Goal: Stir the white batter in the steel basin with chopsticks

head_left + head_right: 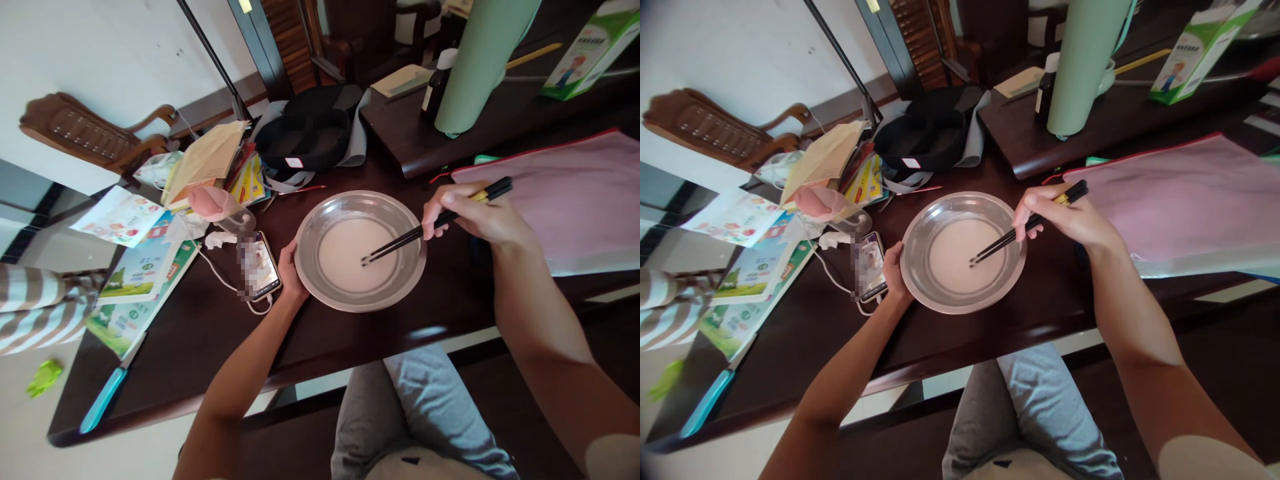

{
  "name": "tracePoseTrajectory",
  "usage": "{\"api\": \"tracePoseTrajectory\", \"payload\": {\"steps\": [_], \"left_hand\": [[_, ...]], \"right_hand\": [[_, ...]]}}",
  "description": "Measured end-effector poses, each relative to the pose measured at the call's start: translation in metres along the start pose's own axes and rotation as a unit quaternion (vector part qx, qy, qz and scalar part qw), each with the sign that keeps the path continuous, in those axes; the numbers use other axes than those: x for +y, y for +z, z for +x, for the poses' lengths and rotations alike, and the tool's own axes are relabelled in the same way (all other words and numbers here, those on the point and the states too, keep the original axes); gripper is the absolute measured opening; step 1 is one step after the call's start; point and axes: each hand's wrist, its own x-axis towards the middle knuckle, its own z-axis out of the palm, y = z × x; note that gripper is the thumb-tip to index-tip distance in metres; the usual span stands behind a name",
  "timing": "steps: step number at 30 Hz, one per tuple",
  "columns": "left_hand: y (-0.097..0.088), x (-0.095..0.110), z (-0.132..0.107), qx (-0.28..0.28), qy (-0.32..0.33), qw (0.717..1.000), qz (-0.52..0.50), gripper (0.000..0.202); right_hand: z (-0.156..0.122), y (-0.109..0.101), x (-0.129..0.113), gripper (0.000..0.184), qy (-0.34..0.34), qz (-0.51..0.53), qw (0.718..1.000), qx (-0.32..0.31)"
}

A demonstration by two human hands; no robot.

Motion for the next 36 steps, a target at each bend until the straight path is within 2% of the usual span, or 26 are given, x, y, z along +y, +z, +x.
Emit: {"api": "tracePoseTrajectory", "payload": {"steps": [4,7,9,11,13,17,20,22,24,27,29,31,33,36], "left_hand": [[0.000,-0.001,0.001,0.008,0.006,1.000,0.001,0.023],[0.001,0.000,-0.001,0.002,0.003,1.000,-0.005,0.022],[0.001,0.001,-0.001,0.002,0.001,1.000,-0.008,0.021],[0.001,0.001,-0.002,0.002,-0.001,1.000,-0.010,0.020],[0.000,0.001,-0.001,0.001,-0.001,1.000,-0.011,0.022],[-0.002,-0.001,0.001,0.002,0.007,1.000,-0.002,0.023],[-0.004,-0.002,0.002,0.001,0.006,1.000,-0.003,0.024],[-0.004,-0.001,0.003,0.002,0.005,1.000,-0.008,0.023],[-0.004,-0.001,0.003,0.002,0.002,1.000,-0.011,0.022],[-0.004,0.000,0.002,0.002,-0.002,1.000,-0.010,0.022],[-0.004,0.000,0.002,0.007,-0.005,1.000,-0.013,0.022],[-0.003,0.000,0.002,0.009,-0.011,1.000,-0.018,0.021],[-0.003,0.000,0.002,0.007,-0.015,1.000,-0.021,0.021],[-0.003,0.001,0.001,-0.003,-0.006,1.000,-0.020,0.020]], "right_hand": [[0.002,0.009,-0.003,0.048,0.018,-0.061,0.995,-0.074],[0.003,0.006,-0.002,0.048,0.008,-0.078,0.996,-0.037],[0.001,0.001,-0.001,0.046,-0.007,-0.049,0.999,0.000],[0.000,-0.002,0.001,0.044,-0.011,-0.010,1.000,0.010],[-0.001,-0.001,0.002,0.043,-0.008,-0.004,1.000,-0.021],[0.002,0.007,0.001,0.046,0.013,-0.076,0.992,-0.096],[0.003,0.006,-0.001,0.049,0.005,-0.108,0.993,-0.053],[0.002,0.000,-0.002,0.049,-0.006,-0.084,0.996,-0.003],[0.000,-0.003,-0.002,0.048,-0.008,-0.034,0.999,0.014],[0.001,0.000,-0.001,0.048,0.002,-0.011,0.999,-0.040],[0.002,0.006,-0.001,0.049,0.010,-0.042,0.995,-0.094],[0.004,0.009,0.000,0.048,0.011,-0.078,0.990,-0.121],[0.004,0.007,-0.001,0.046,0.001,-0.103,0.990,-0.095],[0.002,-0.004,-0.002,0.045,-0.020,-0.078,0.997,-0.001]]}}
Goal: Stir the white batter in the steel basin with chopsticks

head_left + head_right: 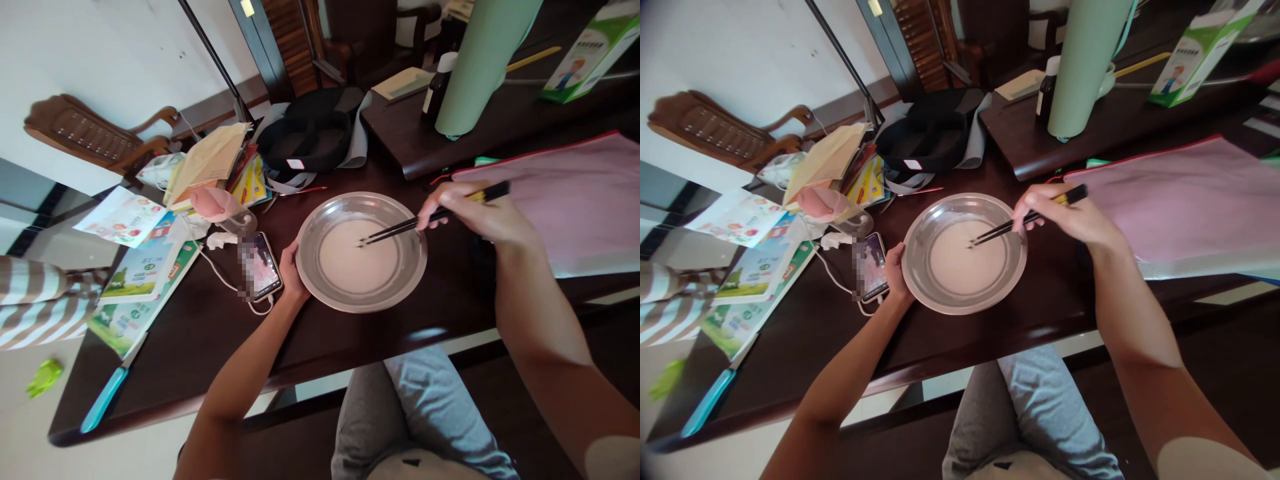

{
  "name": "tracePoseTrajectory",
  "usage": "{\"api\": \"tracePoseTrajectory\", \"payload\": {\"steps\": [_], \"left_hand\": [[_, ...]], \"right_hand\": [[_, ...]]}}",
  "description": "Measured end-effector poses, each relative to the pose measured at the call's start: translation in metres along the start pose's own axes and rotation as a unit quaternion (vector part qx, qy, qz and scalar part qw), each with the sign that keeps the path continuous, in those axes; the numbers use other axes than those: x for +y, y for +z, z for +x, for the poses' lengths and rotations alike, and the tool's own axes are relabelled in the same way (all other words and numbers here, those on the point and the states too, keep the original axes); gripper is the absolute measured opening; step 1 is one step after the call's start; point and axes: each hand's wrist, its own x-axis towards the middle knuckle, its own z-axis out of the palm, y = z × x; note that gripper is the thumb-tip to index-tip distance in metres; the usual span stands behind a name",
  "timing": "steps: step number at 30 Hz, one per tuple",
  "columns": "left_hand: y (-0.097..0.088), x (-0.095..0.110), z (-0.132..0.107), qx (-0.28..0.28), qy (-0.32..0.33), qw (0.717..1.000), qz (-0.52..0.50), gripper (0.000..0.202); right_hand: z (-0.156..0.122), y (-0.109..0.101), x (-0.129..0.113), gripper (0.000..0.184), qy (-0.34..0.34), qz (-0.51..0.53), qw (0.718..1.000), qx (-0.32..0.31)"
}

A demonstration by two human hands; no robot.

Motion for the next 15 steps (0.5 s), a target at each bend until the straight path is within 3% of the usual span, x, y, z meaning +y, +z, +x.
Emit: {"api": "tracePoseTrajectory", "payload": {"steps": [3,7,9,12,15], "left_hand": [[0.001,0.001,-0.001,-0.004,0.005,1.000,0.005,0.020],[0.001,0.001,-0.001,-0.003,-0.002,1.000,0.005,0.020],[0.000,0.000,0.000,-0.004,-0.003,1.000,0.007,0.021],[0.000,0.000,0.000,-0.014,0.000,1.000,0.011,0.023],[0.001,0.000,-0.001,-0.012,0.002,1.000,0.009,0.022]], "right_hand": [[-0.002,-0.005,0.000,0.044,0.007,0.077,0.997,0.017],[0.000,0.007,-0.002,0.049,0.026,0.034,0.994,-0.103],[0.002,0.013,-0.003,0.050,0.027,-0.002,0.992,-0.124],[0.003,0.011,-0.001,0.048,0.007,-0.021,0.998,-0.055],[0.000,0.000,0.002,0.046,-0.004,0.035,0.999,0.019]]}}
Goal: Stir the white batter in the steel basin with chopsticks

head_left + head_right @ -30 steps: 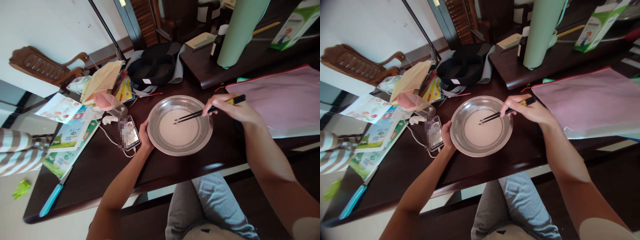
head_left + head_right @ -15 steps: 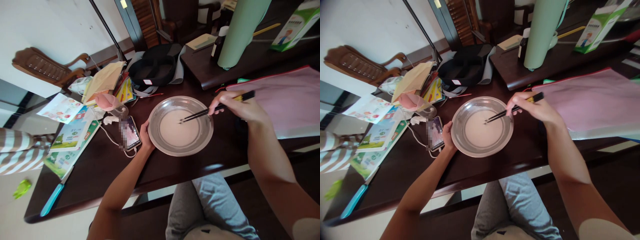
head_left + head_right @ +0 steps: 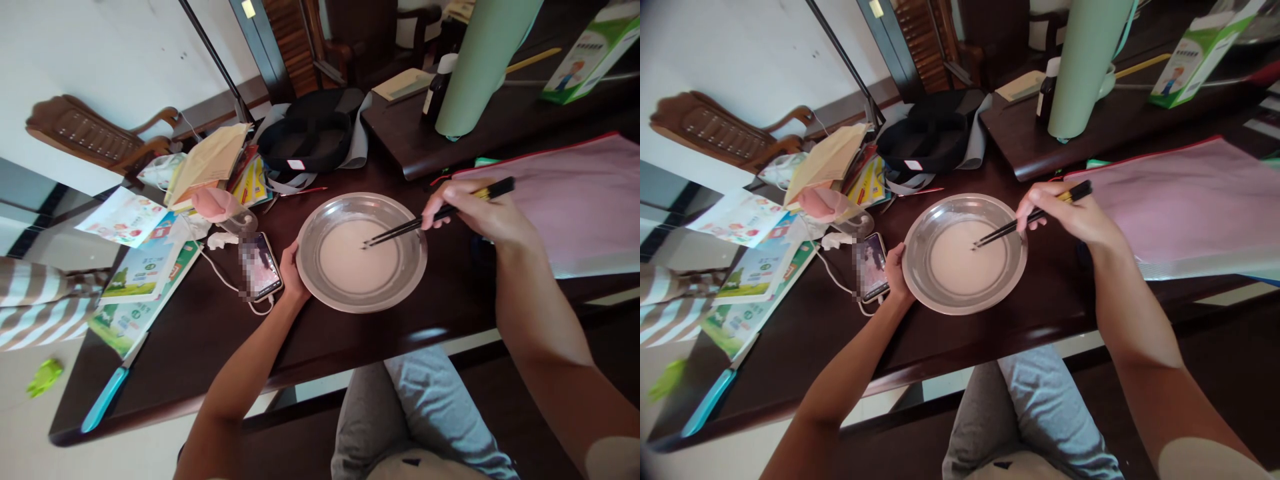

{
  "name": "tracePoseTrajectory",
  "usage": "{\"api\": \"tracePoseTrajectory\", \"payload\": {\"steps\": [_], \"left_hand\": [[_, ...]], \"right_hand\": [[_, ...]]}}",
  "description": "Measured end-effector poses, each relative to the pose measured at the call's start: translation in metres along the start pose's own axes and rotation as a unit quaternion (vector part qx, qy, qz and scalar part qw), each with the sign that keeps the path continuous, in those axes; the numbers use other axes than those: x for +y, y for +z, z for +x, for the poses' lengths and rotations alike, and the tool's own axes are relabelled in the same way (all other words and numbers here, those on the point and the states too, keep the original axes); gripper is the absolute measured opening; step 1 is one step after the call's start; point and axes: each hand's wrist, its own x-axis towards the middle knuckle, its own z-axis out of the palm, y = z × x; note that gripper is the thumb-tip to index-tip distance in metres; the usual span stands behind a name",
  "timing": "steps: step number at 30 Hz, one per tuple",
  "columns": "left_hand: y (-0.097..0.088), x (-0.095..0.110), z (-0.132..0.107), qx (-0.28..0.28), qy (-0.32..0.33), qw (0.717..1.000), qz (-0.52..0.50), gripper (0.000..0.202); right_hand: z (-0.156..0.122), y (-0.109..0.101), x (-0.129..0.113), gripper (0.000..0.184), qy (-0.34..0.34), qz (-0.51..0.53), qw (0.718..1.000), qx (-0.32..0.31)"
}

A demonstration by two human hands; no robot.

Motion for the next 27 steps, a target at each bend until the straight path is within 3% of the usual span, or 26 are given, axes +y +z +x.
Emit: {"api": "tracePoseTrajectory", "payload": {"steps": [3,6,8,11,14,17,21,24,27], "left_hand": [[0.001,0.001,-0.001,0.004,0.001,1.000,0.000,0.023],[0.002,0.001,-0.001,0.005,-0.002,1.000,0.004,0.024],[0.002,0.001,-0.002,0.005,0.000,1.000,0.002,0.023],[0.003,0.001,-0.002,0.007,0.002,1.000,-0.002,0.021],[0.002,0.002,-0.002,0.016,0.000,1.000,-0.002,0.019],[0.002,0.002,-0.002,0.022,0.003,1.000,0.003,0.021],[0.003,0.001,-0.002,0.012,0.004,1.000,0.004,0.023],[0.003,0.001,-0.002,0.010,0.005,1.000,0.004,0.021],[0.002,0.000,-0.001,0.005,0.002,1.000,0.006,0.022]], "right_hand": [[-0.001,-0.002,-0.001,0.044,0.011,0.058,0.998,-0.027],[0.000,0.008,-0.004,0.046,0.021,0.022,0.994,-0.101],[0.001,0.012,-0.006,0.047,0.020,-0.015,0.993,-0.114],[0.001,0.008,-0.003,0.047,0.001,-0.022,0.998,-0.053],[-0.002,-0.003,0.003,0.045,-0.003,0.037,0.999,-0.010],[-0.003,-0.003,0.006,0.047,0.003,0.077,0.995,-0.059],[-0.001,0.011,0.005,0.051,0.009,0.036,0.991,-0.125],[0.000,0.012,0.004,0.049,-0.003,0.002,0.996,-0.085],[-0.002,0.002,0.006,0.046,-0.029,0.034,0.999,-0.022]]}}
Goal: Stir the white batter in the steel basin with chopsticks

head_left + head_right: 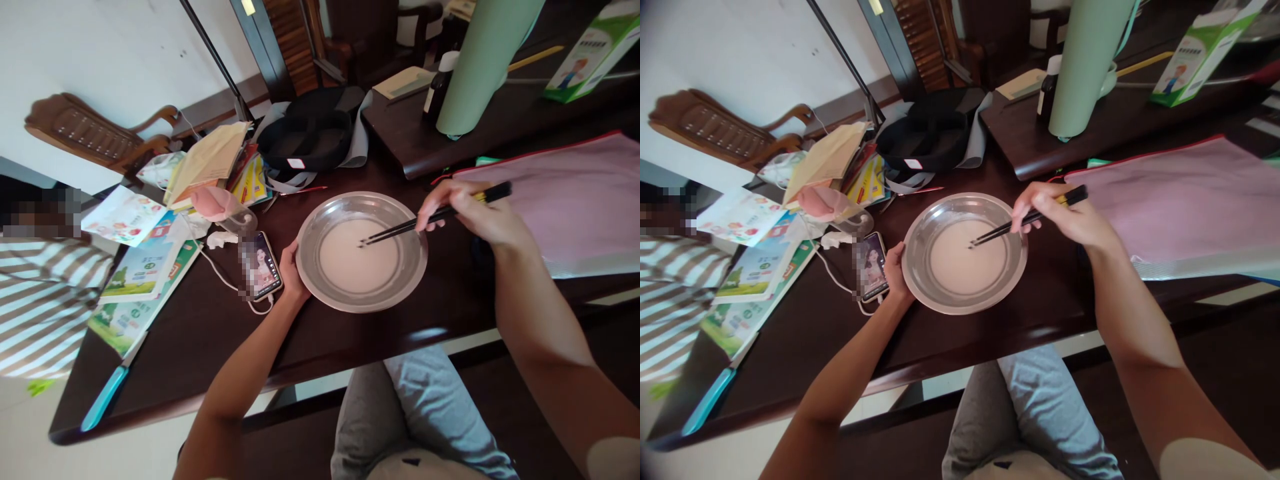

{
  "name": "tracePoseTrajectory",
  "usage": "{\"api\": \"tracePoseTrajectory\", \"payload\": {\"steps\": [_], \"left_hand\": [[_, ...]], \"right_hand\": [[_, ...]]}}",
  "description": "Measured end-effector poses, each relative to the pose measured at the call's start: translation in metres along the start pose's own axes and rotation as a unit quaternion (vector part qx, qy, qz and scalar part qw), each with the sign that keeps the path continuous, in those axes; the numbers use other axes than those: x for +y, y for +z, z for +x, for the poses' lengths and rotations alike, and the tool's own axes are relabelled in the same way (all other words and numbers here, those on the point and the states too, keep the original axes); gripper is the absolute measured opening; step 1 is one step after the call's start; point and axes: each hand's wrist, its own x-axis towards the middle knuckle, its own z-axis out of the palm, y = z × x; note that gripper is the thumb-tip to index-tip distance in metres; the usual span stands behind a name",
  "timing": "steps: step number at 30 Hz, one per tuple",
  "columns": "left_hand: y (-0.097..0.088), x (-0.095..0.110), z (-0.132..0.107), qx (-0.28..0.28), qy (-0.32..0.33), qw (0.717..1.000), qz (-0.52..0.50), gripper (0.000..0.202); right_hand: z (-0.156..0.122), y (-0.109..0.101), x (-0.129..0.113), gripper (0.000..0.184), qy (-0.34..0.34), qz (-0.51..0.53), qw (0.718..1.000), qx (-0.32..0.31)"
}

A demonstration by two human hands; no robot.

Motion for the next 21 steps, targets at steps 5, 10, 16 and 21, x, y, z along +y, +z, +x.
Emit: {"api": "tracePoseTrajectory", "payload": {"steps": [5,10,16,21], "left_hand": [[-0.002,0.000,0.001,0.002,-0.002,1.000,0.000,0.025],[-0.001,0.000,0.000,0.004,-0.018,1.000,-0.002,0.025],[0.001,0.001,-0.001,0.017,-0.015,1.000,-0.008,0.020],[0.002,0.001,-0.002,0.006,-0.014,1.000,-0.004,0.023]], "right_hand": [[-0.002,0.000,0.002,0.046,0.003,0.047,0.998,-0.047],[0.002,0.008,0.000,0.048,0.011,-0.047,0.996,-0.070],[-0.002,-0.004,0.003,0.052,0.007,0.040,0.999,-0.004],[0.000,0.006,0.001,0.057,0.034,-0.029,0.995,-0.088]]}}
